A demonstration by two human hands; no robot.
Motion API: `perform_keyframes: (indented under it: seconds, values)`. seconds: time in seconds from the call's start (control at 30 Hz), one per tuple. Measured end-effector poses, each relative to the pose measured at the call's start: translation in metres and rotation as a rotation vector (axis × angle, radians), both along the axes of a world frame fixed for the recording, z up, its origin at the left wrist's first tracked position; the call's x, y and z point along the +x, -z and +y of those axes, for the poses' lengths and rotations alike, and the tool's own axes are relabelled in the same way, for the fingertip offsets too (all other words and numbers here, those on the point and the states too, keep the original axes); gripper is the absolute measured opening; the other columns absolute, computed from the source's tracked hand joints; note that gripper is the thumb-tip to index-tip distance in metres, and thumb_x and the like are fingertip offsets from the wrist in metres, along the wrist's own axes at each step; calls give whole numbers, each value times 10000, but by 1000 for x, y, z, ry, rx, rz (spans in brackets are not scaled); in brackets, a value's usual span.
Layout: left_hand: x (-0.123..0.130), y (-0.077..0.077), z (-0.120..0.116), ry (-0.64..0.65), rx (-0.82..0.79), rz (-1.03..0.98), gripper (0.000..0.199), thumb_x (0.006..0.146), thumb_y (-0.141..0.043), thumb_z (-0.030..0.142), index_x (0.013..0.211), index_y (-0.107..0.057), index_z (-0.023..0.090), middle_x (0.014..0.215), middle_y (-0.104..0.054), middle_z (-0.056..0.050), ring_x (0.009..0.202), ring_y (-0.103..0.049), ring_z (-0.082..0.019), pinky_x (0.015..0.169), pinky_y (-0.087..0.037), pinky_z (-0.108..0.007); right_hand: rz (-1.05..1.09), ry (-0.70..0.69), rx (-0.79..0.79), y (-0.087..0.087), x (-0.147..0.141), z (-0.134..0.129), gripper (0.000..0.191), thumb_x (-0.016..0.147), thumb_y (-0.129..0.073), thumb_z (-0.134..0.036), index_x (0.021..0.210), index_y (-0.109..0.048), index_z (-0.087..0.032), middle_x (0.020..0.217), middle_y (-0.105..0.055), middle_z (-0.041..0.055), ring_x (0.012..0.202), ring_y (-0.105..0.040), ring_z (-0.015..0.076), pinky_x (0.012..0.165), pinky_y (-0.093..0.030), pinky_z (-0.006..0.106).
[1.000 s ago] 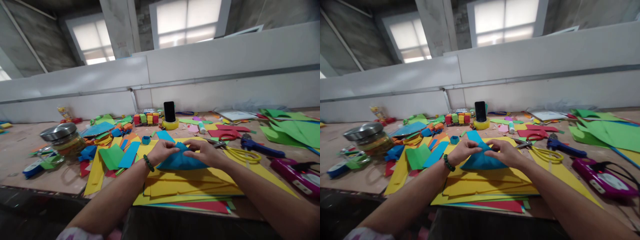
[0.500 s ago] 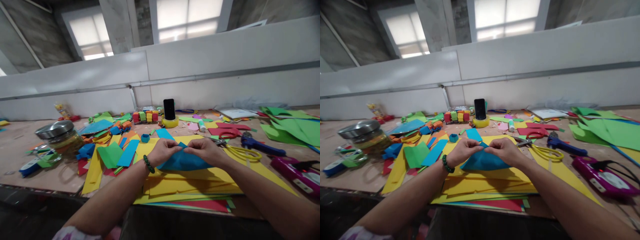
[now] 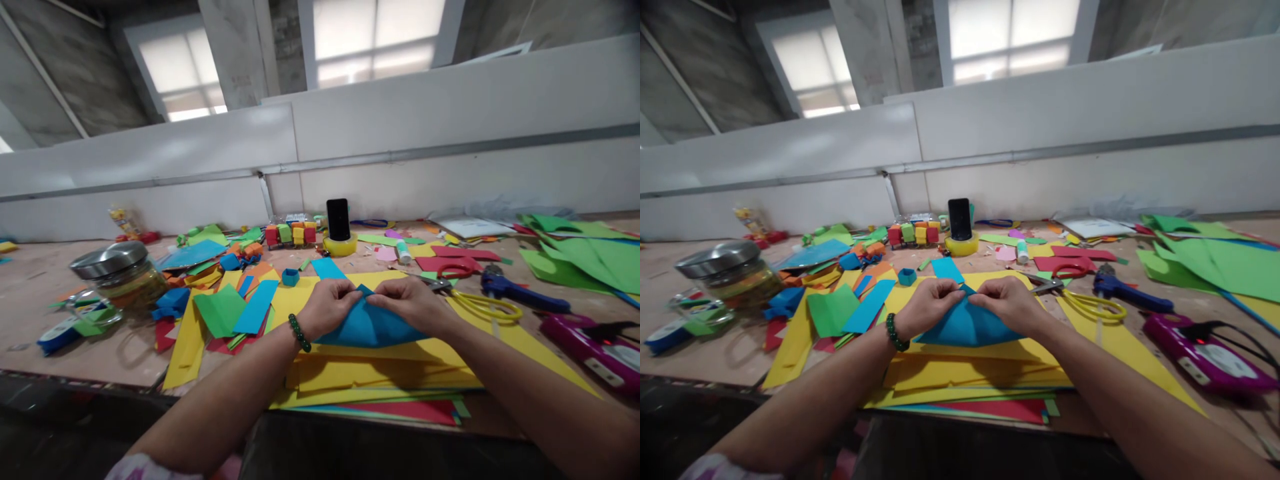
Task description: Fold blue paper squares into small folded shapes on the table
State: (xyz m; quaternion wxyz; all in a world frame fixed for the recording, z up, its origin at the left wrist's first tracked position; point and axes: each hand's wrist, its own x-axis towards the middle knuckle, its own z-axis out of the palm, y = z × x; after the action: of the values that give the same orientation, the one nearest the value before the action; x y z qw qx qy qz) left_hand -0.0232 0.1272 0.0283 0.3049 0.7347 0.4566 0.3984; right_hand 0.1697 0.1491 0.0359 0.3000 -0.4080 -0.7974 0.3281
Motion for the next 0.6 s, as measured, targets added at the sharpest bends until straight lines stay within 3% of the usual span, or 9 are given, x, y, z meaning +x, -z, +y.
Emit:
perform_keyframes:
  seconds: [0.37, 0.47, 0.6]
  values:
    - [1, 3, 2, -11, 8, 88, 306, 866, -505, 352, 629, -513, 159, 597, -473, 31, 610, -422, -114, 565, -305, -236, -14, -17, 4, 4, 1, 5, 401, 773, -589, -515, 611, -644, -151, 535, -520, -9, 543, -426, 115, 484, -325, 245]
    - [-1, 9, 5, -39, -61, 221, 231, 816, -605, 362, 874, -625, 139, 751, -594, -7, 702, -508, -152, 616, -368, -245, -43, 32, -8, 10, 1, 10, 419, 749, -596, -528, 587, -636, -144, 530, -524, -7, 541, -431, 115, 497, -331, 252]
    - [-3, 17, 7, -39, -202, 431, 509, 781, -670, 407, 1194, -580, 124, 956, -653, -80, 839, -582, -226, 711, -433, -293, -193, 83, 7, 26, 0, 18, 411, 758, -568, -514, 584, -637, -148, 556, -569, 2, 563, -466, 127, 518, -338, 257]
